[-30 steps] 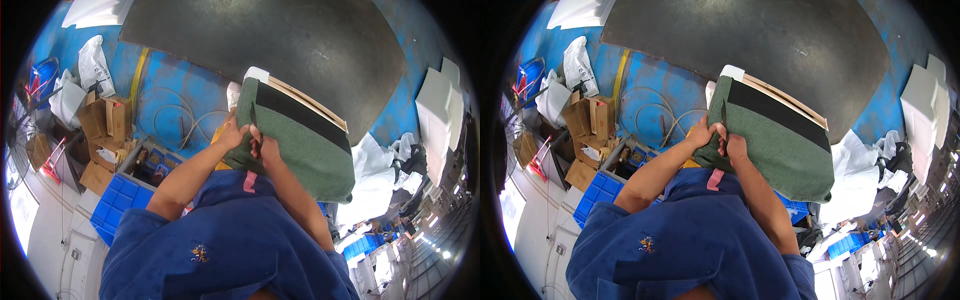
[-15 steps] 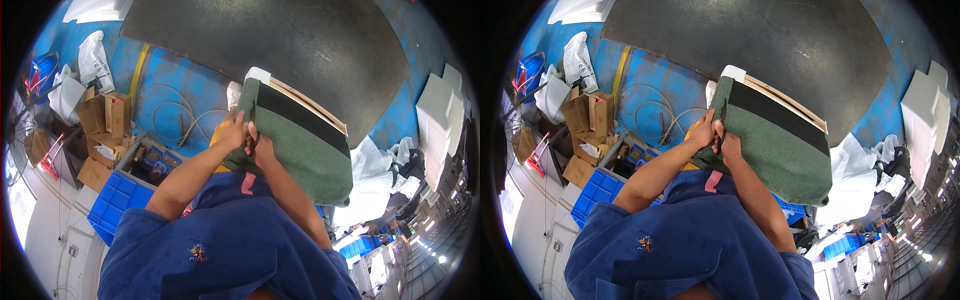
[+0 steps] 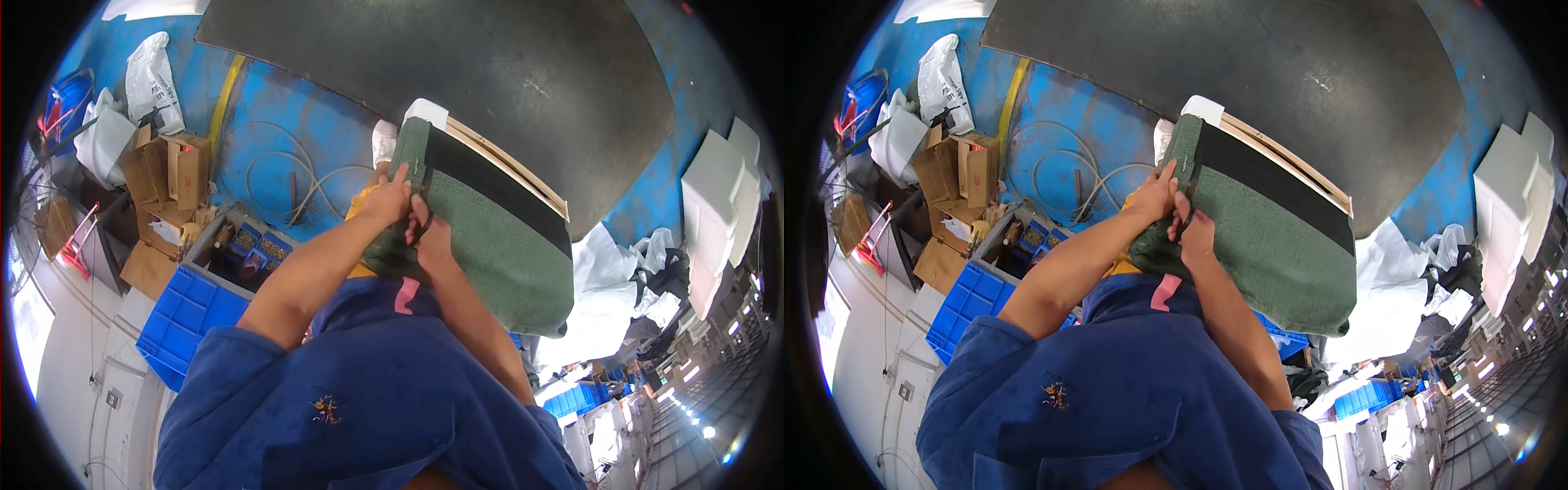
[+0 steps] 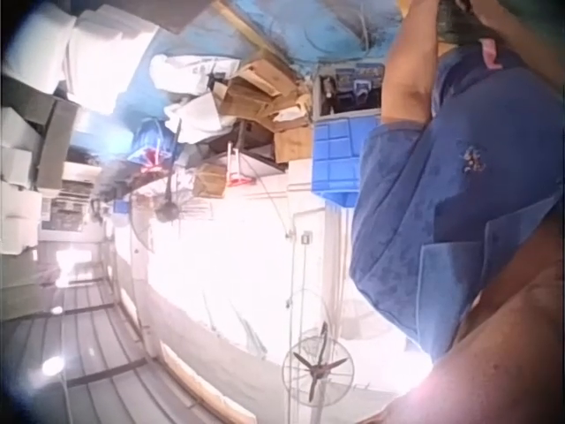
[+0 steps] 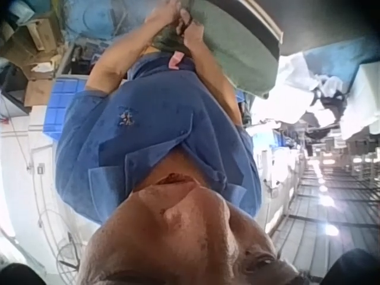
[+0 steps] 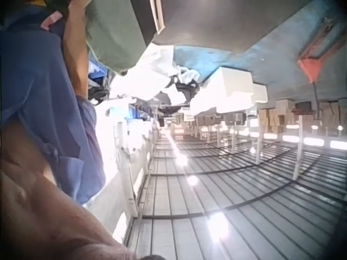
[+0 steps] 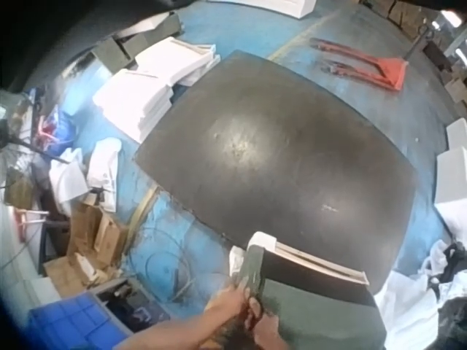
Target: Wrap a white foam piece around a wooden frame and fit a green fabric cover over the assembly, using scissors to trim materials.
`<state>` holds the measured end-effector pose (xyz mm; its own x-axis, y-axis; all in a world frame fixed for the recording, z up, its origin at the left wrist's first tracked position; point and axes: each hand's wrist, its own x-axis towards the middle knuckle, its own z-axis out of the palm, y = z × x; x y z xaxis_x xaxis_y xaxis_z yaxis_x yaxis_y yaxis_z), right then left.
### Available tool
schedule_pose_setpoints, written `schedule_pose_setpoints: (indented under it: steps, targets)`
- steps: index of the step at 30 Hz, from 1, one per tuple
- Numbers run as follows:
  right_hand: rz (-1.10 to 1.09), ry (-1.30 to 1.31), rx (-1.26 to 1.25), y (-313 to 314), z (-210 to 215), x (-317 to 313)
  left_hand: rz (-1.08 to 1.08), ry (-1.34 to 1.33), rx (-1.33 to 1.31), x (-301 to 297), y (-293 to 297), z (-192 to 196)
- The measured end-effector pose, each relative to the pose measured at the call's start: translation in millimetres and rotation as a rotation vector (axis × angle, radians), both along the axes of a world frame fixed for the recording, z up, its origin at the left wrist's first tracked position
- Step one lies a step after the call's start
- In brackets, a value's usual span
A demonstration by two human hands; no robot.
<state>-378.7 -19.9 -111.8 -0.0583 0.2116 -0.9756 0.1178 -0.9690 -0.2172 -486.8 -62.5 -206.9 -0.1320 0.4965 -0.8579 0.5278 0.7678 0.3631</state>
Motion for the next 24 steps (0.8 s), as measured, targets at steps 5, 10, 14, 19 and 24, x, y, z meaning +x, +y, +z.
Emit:
schedule_pose_setpoints:
  steps: [5,10,14,19,24]
  targets:
    - [0.063,-0.024,-0.123,17.1,1.2,10.4,0.029,0.024,-0.021,1.6,9.7,-11.7]
    - [0.057,0.065,-0.213,15.1,10.5,18.2,-0.012,0.029,0.115,4.3,3.8,-24.0]
    - [0.053,0.073,-0.272,16.4,7.8,15.7,0.026,0.069,0.017,3.7,6.1,-21.4]
    - [0.093,0.044,-0.163,21.6,-9.7,1.6,0.083,0.025,0.017,4.9,2.1,-26.5]
    - [0.072,0.015,-0.132,20.8,-19.7,-7.1,0.131,0.024,0.068,10.3,-14.8,-52.5]
